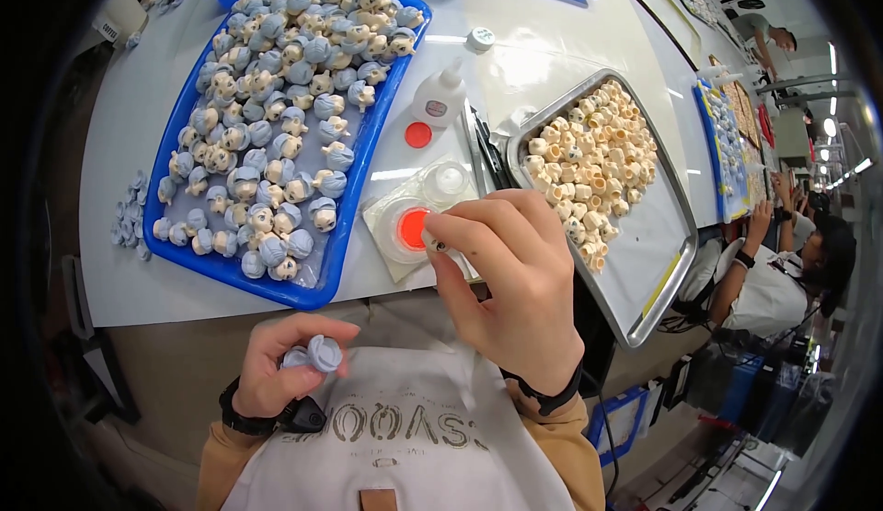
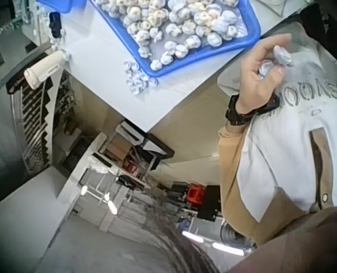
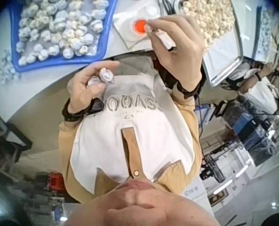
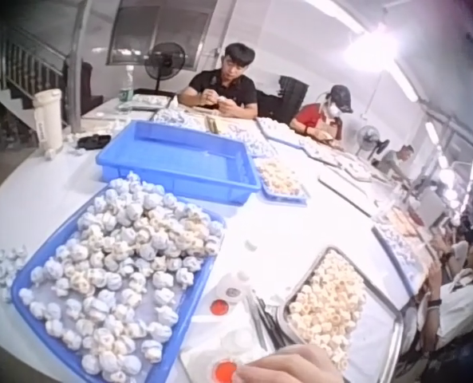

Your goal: Assembling small plastic toy figurines by applying adhesive and joining components together.

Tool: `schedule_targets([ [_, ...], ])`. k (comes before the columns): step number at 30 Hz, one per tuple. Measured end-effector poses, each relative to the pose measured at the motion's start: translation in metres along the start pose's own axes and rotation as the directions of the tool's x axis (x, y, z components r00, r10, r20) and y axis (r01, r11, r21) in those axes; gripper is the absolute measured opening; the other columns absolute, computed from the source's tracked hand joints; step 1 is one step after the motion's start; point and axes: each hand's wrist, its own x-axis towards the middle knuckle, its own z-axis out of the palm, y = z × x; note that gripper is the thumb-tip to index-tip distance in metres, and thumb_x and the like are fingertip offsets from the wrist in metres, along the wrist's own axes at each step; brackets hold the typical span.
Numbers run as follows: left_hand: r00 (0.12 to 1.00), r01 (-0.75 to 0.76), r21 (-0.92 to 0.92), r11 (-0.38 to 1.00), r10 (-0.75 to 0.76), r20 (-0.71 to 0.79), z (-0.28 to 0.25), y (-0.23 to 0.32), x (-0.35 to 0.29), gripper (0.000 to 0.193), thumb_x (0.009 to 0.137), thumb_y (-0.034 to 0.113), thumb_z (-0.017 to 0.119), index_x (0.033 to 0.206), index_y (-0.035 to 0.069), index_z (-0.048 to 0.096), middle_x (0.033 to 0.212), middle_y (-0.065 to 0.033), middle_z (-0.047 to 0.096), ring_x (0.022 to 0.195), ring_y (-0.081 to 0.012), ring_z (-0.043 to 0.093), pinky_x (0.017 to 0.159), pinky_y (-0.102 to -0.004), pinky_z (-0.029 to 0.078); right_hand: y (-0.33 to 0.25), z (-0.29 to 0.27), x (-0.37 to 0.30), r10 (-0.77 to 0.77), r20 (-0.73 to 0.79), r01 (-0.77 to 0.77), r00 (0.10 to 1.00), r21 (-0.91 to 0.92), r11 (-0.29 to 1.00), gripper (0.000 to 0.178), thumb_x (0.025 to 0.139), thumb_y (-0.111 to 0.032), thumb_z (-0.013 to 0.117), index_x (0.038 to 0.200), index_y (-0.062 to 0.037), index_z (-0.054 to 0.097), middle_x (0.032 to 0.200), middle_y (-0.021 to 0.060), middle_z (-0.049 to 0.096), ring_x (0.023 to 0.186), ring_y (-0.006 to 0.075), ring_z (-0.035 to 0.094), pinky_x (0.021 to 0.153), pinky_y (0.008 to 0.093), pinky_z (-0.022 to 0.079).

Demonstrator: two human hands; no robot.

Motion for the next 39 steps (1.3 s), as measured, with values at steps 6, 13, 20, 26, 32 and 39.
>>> schedule_targets([
  [6, 0.998, -0.031, -0.061, 0.998, 0.028, -0.052, -0.002, -0.006, -0.001, 0.041, 0.083, 0.011, 0.057, 0.122, -0.002, 0.055, 0.097, -0.0042, 0.059, 0.085, -0.0083, 0.056, 0.075, -0.0230, 0.045, -0.001, 0.004, 0.008, -0.040, 0.037, 0.040, 0.999, 0.002, 0.999, 0.030, 0.063, 0.004, 0.070, 0.091, -0.0064, 0.066, 0.086, 0.0052, 0.063, 0.080, 0.0263, 0.056, 0.071, 0.0362, 0.045],
  [13, 0.996, 0.027, -0.072, 0.997, -0.032, -0.078, -0.002, -0.004, -0.003, 0.041, 0.088, 0.019, 0.061, 0.122, -0.002, 0.054, 0.097, -0.0032, 0.060, 0.086, -0.0074, 0.056, 0.077, -0.0215, 0.044, -0.003, 0.002, 0.011, -0.010, 0.129, 0.017, 0.992, -0.053, 0.998, 0.028, 0.063, 0.004, 0.071, 0.089, -0.0045, 0.068, 0.085, 0.0072, 0.063, 0.080, 0.0256, 0.056, 0.070, 0.0350, 0.045],
  [20, 0.987, -0.120, -0.156, 0.980, 0.100, -0.129, 0.005, -0.006, -0.001, 0.050, 0.091, 0.020, 0.058, 0.132, -0.002, 0.041, 0.098, -0.0071, 0.063, 0.087, -0.0075, 0.057, 0.078, -0.0217, 0.044, -0.003, 0.002, 0.003, 0.015, 0.094, -0.010, 0.995, -0.051, 0.999, 0.026, 0.063, 0.003, 0.072, 0.087, -0.0041, 0.064, 0.086, 0.0084, 0.063, 0.079, 0.0252, 0.057, 0.070, 0.0346, 0.044],
  [26, 0.995, -0.028, -0.284, 0.959, -0.001, -0.101, 0.004, 0.000, -0.004, 0.039, 0.092, 0.024, 0.058, 0.120, 0.001, 0.045, 0.105, -0.0098, 0.064, 0.079, -0.0050, 0.051, 0.072, -0.0192, 0.041, 0.004, 0.008, -0.012, 0.033, 0.000, -0.033, 0.999, 0.031, 0.999, 0.027, 0.064, 0.002, 0.073, 0.088, -0.0032, 0.062, 0.087, 0.0099, 0.063, 0.075, 0.0256, 0.058, 0.068, 0.0326, 0.045],
  [32, 0.965, -0.187, 0.048, 0.981, 0.193, -0.179, 0.002, -0.010, 0.005, 0.042, 0.089, 0.019, 0.062, 0.125, 0.001, 0.050, 0.110, -0.0065, 0.060, 0.076, -0.0043, 0.048, 0.070, -0.0187, 0.040, -0.030, 0.004, -0.017, 0.003, -0.070, 0.027, 0.998, 0.415, 0.909, 0.035, 0.061, 0.006, 0.073, 0.094, -0.0019, 0.066, 0.090, 0.0115, 0.065, 0.076, 0.0253, 0.061, 0.065, 0.0309, 0.046],
  [39, 0.925, -0.278, 0.107, 0.955, 0.296, -0.239, 0.011, -0.010, 0.006, 0.036, 0.086, 0.011, 0.066, 0.118, -0.001, 0.055, 0.111, -0.0074, 0.059, 0.079, -0.0073, 0.051, 0.074, -0.0218, 0.043, -0.039, 0.018, -0.018, -0.147, 0.057, 0.109, 0.987, 0.423, 0.900, 0.036, 0.065, 0.002, 0.072, 0.100, -0.0018, 0.065, 0.091, 0.0081, 0.063, 0.075, 0.0235, 0.058, 0.065, 0.0312, 0.043],
])
